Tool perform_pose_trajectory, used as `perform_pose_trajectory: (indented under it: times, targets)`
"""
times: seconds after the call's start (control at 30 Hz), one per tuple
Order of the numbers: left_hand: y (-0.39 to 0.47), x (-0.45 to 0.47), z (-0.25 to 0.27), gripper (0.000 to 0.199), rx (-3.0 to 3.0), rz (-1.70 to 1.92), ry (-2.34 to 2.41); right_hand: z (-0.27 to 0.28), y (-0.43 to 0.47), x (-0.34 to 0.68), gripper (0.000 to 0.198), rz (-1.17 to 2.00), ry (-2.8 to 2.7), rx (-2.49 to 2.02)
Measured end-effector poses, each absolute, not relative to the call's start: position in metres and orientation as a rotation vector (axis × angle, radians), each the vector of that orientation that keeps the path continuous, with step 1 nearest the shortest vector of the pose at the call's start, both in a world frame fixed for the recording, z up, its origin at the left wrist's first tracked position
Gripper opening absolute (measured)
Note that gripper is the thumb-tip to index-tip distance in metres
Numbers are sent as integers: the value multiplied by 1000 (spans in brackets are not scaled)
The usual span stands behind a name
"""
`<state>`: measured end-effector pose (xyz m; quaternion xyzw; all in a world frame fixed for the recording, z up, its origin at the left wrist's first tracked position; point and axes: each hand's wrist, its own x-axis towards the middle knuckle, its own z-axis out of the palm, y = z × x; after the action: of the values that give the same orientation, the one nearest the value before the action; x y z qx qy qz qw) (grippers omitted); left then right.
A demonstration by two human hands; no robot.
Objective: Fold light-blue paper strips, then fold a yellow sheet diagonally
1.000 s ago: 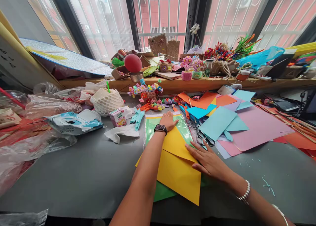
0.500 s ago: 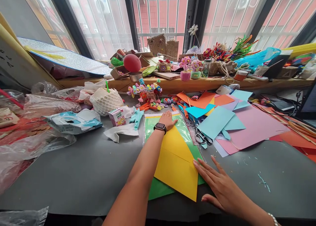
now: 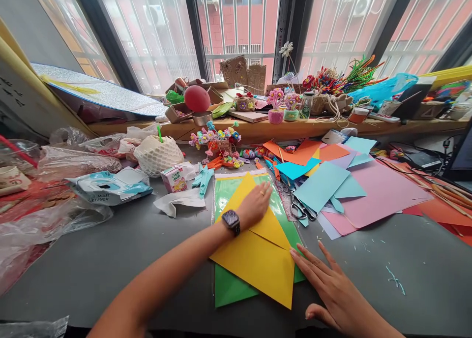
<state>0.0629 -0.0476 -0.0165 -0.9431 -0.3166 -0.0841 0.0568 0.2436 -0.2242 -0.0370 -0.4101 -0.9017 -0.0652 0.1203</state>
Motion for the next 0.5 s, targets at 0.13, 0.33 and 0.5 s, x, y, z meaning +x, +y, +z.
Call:
perform_pose_trajectory:
  times: [0.13, 0.33, 0.5]
  targets:
    - [-116, 45, -28, 51, -2980, -261, -803, -40, -224, 242, 74, -226, -2634, -1197]
    - [-164, 42, -38, 51, -2915, -319, -947, -41, -224, 241, 78, -254, -2633, -1209]
    - [-178, 59, -42, 49, -2766, -377, -1215, -41, -223, 239, 79, -230, -2579, -1210]
